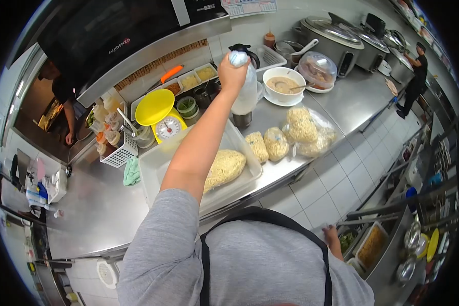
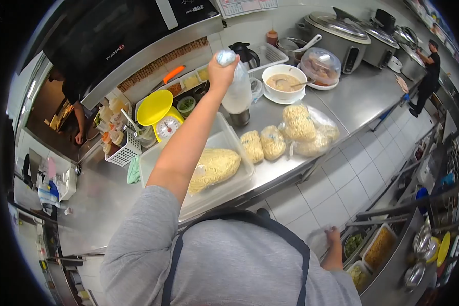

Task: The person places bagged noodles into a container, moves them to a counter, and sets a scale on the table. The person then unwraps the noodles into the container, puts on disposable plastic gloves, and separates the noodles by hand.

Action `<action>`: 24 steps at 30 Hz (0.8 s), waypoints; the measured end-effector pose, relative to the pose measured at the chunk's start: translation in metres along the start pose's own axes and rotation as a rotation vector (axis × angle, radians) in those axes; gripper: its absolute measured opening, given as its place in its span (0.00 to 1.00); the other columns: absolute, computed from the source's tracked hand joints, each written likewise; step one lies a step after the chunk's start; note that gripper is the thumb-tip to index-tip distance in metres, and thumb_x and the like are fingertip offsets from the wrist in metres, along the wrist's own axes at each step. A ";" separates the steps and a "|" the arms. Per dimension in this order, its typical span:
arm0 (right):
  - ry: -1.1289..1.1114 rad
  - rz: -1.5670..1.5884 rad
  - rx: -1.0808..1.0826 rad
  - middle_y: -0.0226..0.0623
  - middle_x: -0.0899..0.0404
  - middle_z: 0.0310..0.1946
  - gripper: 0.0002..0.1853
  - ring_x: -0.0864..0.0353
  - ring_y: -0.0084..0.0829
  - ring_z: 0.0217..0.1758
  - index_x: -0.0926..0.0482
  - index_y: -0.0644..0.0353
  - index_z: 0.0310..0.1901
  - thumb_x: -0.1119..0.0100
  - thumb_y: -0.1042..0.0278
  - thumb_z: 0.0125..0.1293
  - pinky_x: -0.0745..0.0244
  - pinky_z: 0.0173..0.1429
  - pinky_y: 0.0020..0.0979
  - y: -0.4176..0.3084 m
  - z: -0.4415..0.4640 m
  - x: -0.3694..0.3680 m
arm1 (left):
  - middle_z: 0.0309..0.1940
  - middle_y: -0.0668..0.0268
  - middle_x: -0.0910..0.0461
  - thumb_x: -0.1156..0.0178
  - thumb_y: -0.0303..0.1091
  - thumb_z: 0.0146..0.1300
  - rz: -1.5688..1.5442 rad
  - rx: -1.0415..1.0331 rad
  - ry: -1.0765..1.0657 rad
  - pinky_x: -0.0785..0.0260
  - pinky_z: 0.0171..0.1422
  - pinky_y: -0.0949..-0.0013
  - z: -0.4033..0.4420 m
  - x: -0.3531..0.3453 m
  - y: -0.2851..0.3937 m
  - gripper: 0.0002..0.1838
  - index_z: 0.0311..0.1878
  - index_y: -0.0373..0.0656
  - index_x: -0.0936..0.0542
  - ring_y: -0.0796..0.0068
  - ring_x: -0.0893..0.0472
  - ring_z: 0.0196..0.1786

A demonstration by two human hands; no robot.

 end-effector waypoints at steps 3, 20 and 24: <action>0.261 0.103 0.261 0.55 0.31 0.52 0.32 0.31 0.44 0.57 0.36 0.72 0.56 0.39 0.63 0.51 0.37 0.60 0.36 -0.047 0.076 0.060 | 0.28 0.57 0.21 0.32 0.38 0.42 0.032 0.106 0.031 0.31 0.38 0.63 0.002 0.002 -0.010 0.16 0.31 0.41 0.24 0.57 0.21 0.35; 0.194 1.146 1.284 0.37 0.33 0.55 0.20 0.30 0.30 0.53 0.38 0.63 0.55 0.51 0.73 0.62 0.33 0.57 0.31 -0.492 -0.133 0.173 | 0.61 0.44 0.44 0.30 0.48 0.42 0.090 0.168 -0.607 0.49 0.68 0.59 -0.038 0.139 0.030 0.55 0.67 0.39 0.54 0.55 0.44 0.66; -0.255 1.075 1.172 0.38 0.32 0.52 0.20 0.31 0.30 0.54 0.35 0.62 0.55 0.52 0.66 0.62 0.33 0.57 0.33 -0.535 -0.176 0.086 | 0.65 0.49 0.48 0.33 0.54 0.43 0.576 0.401 -1.172 0.56 0.70 0.62 -0.158 0.192 -0.059 0.54 0.67 0.40 0.51 0.57 0.48 0.68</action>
Point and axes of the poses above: each hand's wrist, its own z-axis towards the middle knuckle, its own x-axis out of the back of the hand, y = z × x, the point moved 6 cm from there along z, towards the middle knuckle
